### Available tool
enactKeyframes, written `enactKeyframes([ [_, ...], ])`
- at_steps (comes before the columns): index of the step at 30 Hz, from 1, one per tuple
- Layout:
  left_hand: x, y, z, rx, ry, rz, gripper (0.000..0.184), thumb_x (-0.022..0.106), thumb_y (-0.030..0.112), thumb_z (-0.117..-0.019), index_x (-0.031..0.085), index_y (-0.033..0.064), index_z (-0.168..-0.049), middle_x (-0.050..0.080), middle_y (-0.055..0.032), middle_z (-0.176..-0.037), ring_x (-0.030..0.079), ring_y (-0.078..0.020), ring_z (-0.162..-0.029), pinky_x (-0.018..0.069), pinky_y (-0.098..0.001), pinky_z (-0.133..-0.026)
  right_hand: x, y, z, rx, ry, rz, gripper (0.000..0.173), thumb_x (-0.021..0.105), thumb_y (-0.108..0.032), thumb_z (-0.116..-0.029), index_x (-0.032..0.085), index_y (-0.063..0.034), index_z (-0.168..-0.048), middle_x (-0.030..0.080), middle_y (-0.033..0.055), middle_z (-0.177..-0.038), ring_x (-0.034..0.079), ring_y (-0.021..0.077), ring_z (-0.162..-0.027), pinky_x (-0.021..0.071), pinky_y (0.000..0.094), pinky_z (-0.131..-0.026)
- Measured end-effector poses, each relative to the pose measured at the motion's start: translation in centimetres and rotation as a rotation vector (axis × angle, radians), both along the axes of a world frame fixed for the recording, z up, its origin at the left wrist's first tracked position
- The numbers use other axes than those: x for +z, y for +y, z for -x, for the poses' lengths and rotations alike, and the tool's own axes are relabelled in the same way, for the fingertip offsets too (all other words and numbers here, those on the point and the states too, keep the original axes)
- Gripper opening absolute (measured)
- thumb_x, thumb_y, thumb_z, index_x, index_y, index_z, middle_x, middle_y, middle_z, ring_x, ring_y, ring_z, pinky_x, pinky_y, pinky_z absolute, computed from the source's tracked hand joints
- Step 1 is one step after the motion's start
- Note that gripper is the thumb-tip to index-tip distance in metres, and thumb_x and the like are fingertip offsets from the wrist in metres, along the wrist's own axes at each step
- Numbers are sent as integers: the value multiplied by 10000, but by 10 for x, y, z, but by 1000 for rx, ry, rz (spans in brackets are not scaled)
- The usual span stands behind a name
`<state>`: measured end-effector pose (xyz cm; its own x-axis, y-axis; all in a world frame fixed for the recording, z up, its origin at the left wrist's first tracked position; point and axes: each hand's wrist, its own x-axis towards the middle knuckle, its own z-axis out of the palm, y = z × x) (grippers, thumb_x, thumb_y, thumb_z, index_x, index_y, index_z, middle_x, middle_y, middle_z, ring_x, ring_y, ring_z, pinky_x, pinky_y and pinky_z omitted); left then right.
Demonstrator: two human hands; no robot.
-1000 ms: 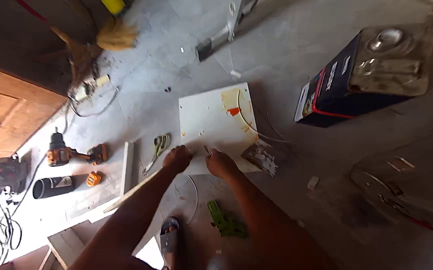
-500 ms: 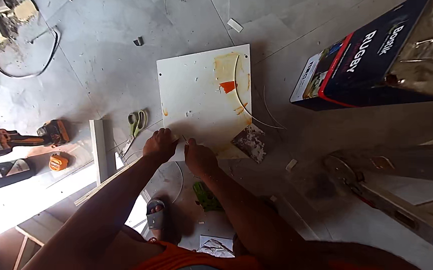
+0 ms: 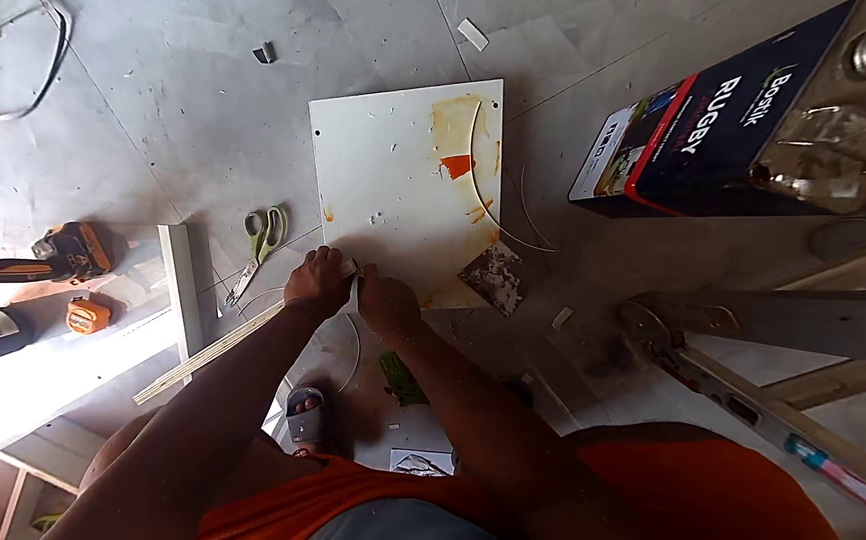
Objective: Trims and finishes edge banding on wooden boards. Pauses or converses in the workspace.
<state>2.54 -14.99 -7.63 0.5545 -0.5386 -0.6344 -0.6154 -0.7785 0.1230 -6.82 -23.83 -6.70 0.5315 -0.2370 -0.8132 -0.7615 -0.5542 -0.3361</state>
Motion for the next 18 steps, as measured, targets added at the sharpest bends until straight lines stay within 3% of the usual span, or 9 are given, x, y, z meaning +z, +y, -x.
enactKeyframes([
  [4, 1, -4, -1, 9, 21, -52, 335, 663, 338, -989, 624, 29, -1114, 632, -177, -1226, 626, -383, -1180, 560, -574, -840, 2, -1, -8, 11, 54, -40, 365, 395, -269, -1106, 480, -52, -1387, 710, 188, -1068, 712, 371, -1043, 580, 531, -823],
  [12, 1, -8, -1, 29, 39, -88, 328, 660, 307, -985, 616, 11, -1118, 617, -190, -1230, 621, -399, -1180, 562, -566, -835, -1, 1, -1, 9, 55, -38, 319, 432, -234, -1089, 485, -56, -1348, 705, 181, -1009, 726, 365, -959, 595, 521, -751],
  [15, -2, -4, 0, 22, 3, -36, 303, 671, 305, -979, 630, 25, -1087, 629, -183, -1199, 640, -397, -1128, 570, -573, -787, 0, 1, 10, -14, 93, -80, 324, 377, -229, -1102, 501, -49, -1342, 703, 198, -1067, 715, 369, -1034, 582, 525, -828],
  [18, -1, -3, 1, 37, 23, -45, 310, 658, 308, -990, 626, 24, -1111, 626, -190, -1230, 641, -402, -1135, 566, -577, -813, 7, -4, 15, 21, 128, -122, 343, 348, -229, -1105, 486, -40, -1355, 693, 200, -1118, 698, 361, -1094, 567, 520, -884],
])
